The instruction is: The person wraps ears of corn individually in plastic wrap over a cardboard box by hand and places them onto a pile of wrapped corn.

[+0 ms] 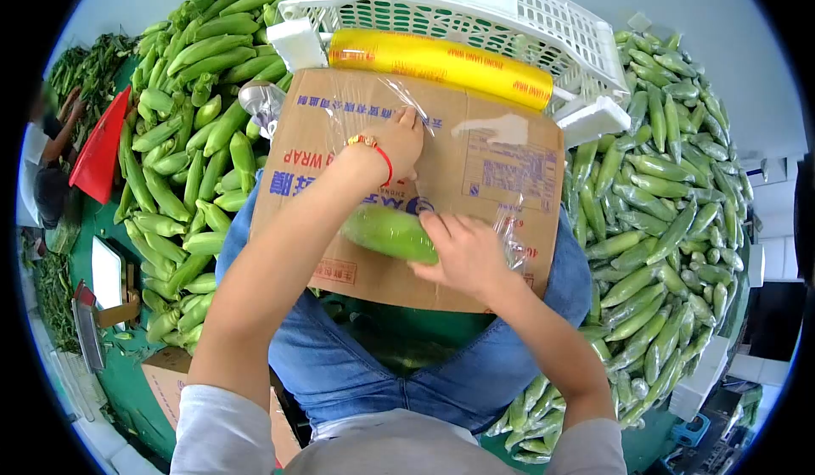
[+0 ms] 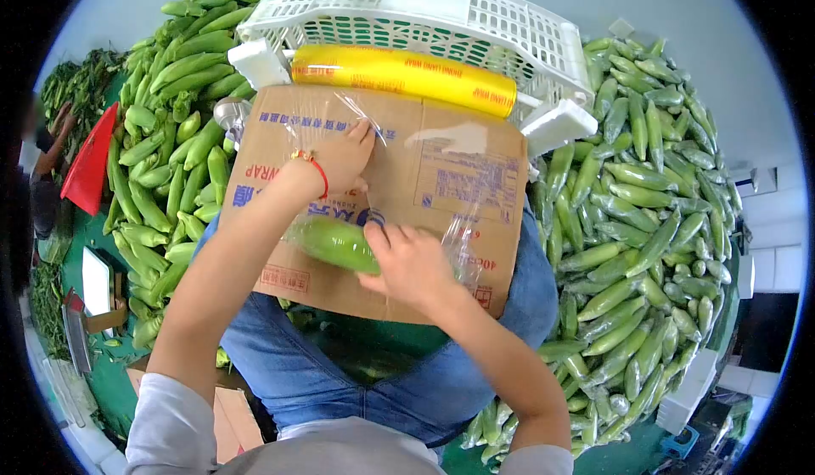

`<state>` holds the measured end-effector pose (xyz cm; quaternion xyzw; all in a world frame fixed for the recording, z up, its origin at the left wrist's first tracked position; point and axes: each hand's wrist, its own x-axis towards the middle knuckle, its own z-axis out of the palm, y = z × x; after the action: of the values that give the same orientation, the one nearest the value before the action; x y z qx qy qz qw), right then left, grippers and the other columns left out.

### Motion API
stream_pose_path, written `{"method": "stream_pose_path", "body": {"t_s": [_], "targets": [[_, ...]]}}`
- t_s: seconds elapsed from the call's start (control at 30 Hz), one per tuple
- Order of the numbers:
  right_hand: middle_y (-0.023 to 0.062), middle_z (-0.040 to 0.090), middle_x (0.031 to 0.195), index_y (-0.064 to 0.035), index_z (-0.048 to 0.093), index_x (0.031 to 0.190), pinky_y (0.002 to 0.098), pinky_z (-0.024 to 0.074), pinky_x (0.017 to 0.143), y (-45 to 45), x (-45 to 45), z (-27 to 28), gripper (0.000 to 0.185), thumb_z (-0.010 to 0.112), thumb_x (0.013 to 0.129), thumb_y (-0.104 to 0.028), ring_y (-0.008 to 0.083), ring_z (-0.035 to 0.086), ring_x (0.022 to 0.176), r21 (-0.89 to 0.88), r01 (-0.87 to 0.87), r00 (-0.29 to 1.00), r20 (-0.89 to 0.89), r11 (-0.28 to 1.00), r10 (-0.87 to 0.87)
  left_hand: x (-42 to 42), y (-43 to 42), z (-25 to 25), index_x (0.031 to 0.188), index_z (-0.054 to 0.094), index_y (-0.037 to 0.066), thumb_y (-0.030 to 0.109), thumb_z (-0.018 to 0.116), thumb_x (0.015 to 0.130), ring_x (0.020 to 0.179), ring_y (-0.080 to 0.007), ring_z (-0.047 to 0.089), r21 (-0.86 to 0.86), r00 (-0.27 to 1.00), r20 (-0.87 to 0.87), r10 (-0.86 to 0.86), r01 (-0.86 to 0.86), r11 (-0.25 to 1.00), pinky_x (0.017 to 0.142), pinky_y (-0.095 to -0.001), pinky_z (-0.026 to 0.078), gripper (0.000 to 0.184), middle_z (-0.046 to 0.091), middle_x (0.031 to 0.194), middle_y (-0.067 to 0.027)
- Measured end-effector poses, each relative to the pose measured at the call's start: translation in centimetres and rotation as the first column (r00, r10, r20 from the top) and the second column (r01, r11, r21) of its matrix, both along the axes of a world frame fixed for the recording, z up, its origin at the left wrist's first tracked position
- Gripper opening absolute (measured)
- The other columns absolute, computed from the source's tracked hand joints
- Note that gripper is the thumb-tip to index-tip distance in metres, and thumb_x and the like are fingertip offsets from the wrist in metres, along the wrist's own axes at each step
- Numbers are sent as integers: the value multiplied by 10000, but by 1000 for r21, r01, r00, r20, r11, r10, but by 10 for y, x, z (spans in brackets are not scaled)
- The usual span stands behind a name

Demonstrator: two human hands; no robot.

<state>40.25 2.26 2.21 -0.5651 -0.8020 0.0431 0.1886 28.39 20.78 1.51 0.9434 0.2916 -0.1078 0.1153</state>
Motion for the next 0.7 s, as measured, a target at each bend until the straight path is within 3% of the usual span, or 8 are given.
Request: {"method": "stream_pose_path", "body": {"t_s": [0.2, 0.3, 0.37, 0.43, 0.5, 0.53, 0.63, 0.7], "targets": [[118, 665, 835, -142, 547, 1252, 411, 550, 579, -111, -36, 27, 710, 738, 679, -515, 307, 672, 676, -551, -317, 948, -217, 772, 234, -21, -1, 19, 1366, 427, -64, 215, 680, 815, 1331, -301, 427, -323, 952, 271, 145, -52, 945, 1084, -340, 374, 668, 406, 1456, -200], [202, 617, 1200, -120, 356, 1455, 410, 544, 816, -148, -35, 22, 802, 677, 810, -472, 363, 662, 954, -765, -387, 792, -561, 515, -240, -67, -53, 50, 1292, 546, -13, 201, 633, 869, 1281, -289, 492, -563, 624, 608, 491, -97, 821, 1070, -358, 381, 483, 541, 1335, -191], [162, 567, 1264, -57, 258, 1481, 416, 541, 846, -169, -41, -27, 772, 640, 888, -370, 284, 642, 1000, -598, -271, 440, -774, 754, -456, -99, -121, 52, 1265, 593, 24, 217, 651, 873, 1319, -343, 447, -579, 469, 701, 537, -65, 813, 1103, -433, 335, 441, 573, 1303, -193], [179, 604, 1090, -74, 262, 1464, 402, 572, 697, -147, -43, 11, 703, 586, 915, -369, 281, 650, 855, -612, -611, -271, -435, 503, -859, -103, -166, 47, 1313, 566, 69, 200, 664, 852, 1414, -372, 286, -344, 685, 677, 269, -29, 938, 1129, -482, 284, 489, 406, 1476, -163], [174, 607, 903, -73, 364, 1351, 322, 526, 501, -138, -62, 23, 614, 479, 934, -509, 222, 624, 639, -395, -841, -303, -223, 370, -926, -95, -186, 0, 1449, 414, 232, 202, 624, 886, 1452, -377, 179, -721, 71, 648, 759, 381, 579, 1116, -556, 273, 601, 275, 1549, -166], [161, 600, 887, -84, 375, 1338, 313, 509, 470, -140, -77, -3, 620, 476, 929, -540, 209, 614, 614, 100, -908, -417, -142, 406, -898, -79, -191, 13, 1498, 281, 303, 158, 597, 895, 1309, -351, 425, -774, -192, 299, 935, 525, 355, 1051, -573, 377, 696, 461, 1389, -155], [131, 584, 846, -111, 397, 1311, 292, 470, 413, -144, -116, -29, 633, 495, 909, -589, 182, 586, 558, 652, -623, -567, 5, 432, -824, -68, -180, 3, 1499, 264, 286, 142, 561, 914, 956, -248, 564, -258, -18, 139, 990, 965, 54, 969, -515, 482, 672, 532, 1043, -76], [119, 581, 834, -121, 398, 1315, 284, 460, 405, -145, -104, -17, 637, 542, 892, -574, 177, 577, 542, 441, -760, -579, -127, 478, -805, -65, -174, 21, 1355, 403, 202, 168, 529, 947, 731, -178, 508, -655, -87, 130, 988, 741, 152, 818, -424, 533, 428, 444, 824, -32]]}}
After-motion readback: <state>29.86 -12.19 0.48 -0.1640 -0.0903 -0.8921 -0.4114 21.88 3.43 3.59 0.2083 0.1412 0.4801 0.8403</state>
